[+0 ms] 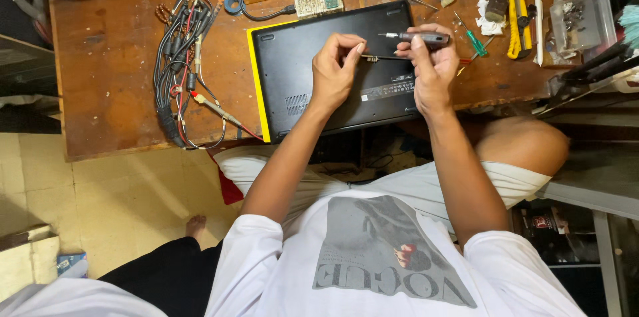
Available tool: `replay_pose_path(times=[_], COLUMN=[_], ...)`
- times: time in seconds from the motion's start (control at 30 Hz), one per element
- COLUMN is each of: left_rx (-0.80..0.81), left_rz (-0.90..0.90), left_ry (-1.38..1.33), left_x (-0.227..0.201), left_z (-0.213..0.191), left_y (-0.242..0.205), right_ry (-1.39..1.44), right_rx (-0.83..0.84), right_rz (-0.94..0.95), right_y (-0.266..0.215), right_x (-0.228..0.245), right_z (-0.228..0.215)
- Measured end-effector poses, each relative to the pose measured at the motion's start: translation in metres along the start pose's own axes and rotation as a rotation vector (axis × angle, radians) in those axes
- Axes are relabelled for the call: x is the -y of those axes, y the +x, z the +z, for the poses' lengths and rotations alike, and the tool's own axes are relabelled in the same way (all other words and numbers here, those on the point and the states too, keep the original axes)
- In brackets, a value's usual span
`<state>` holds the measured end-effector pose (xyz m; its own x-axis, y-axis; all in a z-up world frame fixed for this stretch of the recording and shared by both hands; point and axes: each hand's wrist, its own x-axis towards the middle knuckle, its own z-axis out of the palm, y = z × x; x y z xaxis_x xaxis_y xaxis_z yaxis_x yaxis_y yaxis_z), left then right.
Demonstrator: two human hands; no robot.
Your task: The person uses a screwdriver to remove screws from the bottom cover of a laptop. They systematically unscrew fasteners and place them on the workbench.
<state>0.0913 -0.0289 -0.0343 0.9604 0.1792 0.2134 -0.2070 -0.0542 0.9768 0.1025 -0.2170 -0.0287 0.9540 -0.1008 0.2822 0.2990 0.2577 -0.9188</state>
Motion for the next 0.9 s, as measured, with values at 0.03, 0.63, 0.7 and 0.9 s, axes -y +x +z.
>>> replay_pose_path(times=[0.03,0.63,0.7,0.9], left_rx=[-0.001,0.045,0.018,0.024], left_rz=[0.001,-0.43,-0.449,-0.49], left_ry=[0.001,-1.113,-1.118,-1.102], left_x=[0.01,0.063,0.064,0.067], left_z=[0.002,0.022,0.022,0.021], left_y=[-0.003,-0.029,-0.03,-0.039], right_ry=[0.001,-0.131,-0.196,-0.254], right_rx=[0.001,0.237,0.273,0.318], right_rz=[-0.001,-0.317,-0.332,-0.353], right_y=[-0.004,-0.036,-0.037,-0.041], right_x=[0.009,0.069,0.074,0.081], right_z=[0.003,0.023,0.023,0.025])
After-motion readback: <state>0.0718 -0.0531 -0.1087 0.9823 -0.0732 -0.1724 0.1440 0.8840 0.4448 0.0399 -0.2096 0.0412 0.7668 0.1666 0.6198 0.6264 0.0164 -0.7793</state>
